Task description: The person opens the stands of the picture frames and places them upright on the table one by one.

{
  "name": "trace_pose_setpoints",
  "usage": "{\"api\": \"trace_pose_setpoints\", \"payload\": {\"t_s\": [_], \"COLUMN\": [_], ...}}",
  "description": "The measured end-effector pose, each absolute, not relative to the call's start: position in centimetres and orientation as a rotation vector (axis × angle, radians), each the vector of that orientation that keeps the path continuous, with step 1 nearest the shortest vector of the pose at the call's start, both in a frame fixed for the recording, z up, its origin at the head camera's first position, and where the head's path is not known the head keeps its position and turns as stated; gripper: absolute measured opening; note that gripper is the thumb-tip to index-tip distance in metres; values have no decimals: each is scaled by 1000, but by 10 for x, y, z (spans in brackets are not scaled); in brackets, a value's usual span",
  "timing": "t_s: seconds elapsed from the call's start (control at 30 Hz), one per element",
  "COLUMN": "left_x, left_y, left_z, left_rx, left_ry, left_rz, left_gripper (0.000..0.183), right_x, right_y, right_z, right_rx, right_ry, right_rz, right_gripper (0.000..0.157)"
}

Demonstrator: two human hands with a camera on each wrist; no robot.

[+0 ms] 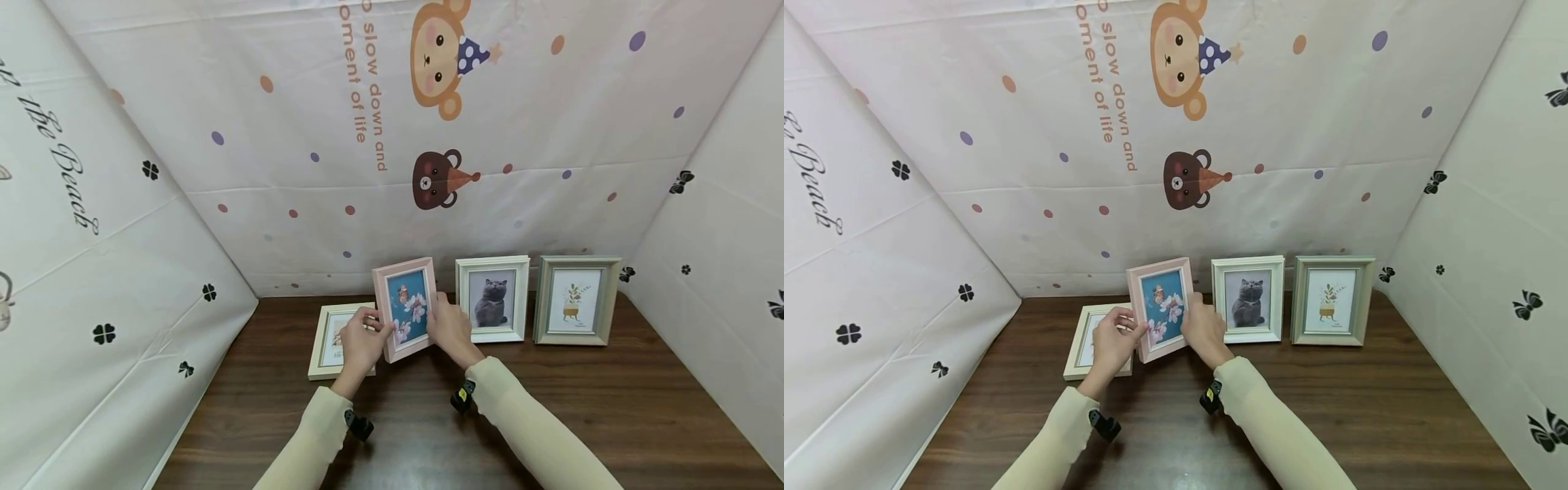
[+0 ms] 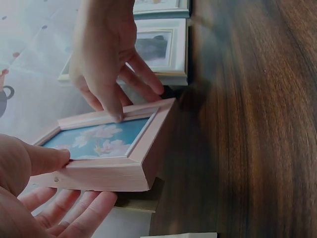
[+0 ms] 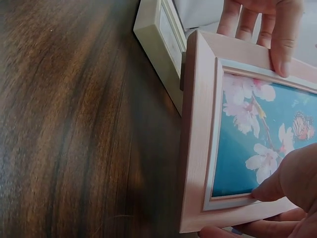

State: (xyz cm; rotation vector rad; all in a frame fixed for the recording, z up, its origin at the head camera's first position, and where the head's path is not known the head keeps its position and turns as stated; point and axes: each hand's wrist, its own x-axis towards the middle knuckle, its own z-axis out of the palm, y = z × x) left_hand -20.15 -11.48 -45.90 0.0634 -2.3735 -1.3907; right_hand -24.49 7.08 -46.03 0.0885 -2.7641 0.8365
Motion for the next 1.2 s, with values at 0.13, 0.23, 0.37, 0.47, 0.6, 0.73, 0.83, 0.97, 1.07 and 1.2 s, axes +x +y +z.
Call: {"api": "trace_pose_setpoints", "payload": {"t_s": [0.13,0.23,0.37,0.47,0.6,0.73,0.83,0.97,1.07,1.2], "left_x": [-198,-196,-196,-196,-196,-197,-197,-197,-198,-198], "left_y": [-111,-110,-108,-107,-105,-105,-104,-104,-104,-103], "left_z": [-455,-454,-456,-457,-457,-459,-460,-461,-461,-461], "left_rx": [22,-31,-106,-135,-147,-178,-181,-168,-169,-161], "left_ry": [-2364,-2350,-2324,-2319,-2315,-2288,-2281,-2285,-2286,-2289], "left_rz": [-1385,-1388,-1385,-1382,-1378,-1367,-1366,-1383,-1389,-1390], "left_gripper": [29,30,31,32,32,32,32,32,32,31], "right_x": [-248,-250,-252,-254,-255,-256,-256,-256,-256,-257], "right_y": [69,68,66,64,63,62,62,63,63,64], "right_z": [-463,-465,-466,-466,-466,-465,-464,-465,-465,-466], "right_rx": [76,53,21,5,-12,-8,2,8,14,12], "right_ry": [-2768,-2783,-2803,-2804,-2814,-2817,-2810,-2809,-2811,-2803], "right_rz": [854,873,892,889,891,903,911,914,913,907], "right_gripper": [42,42,42,42,42,43,42,43,44,43]}}
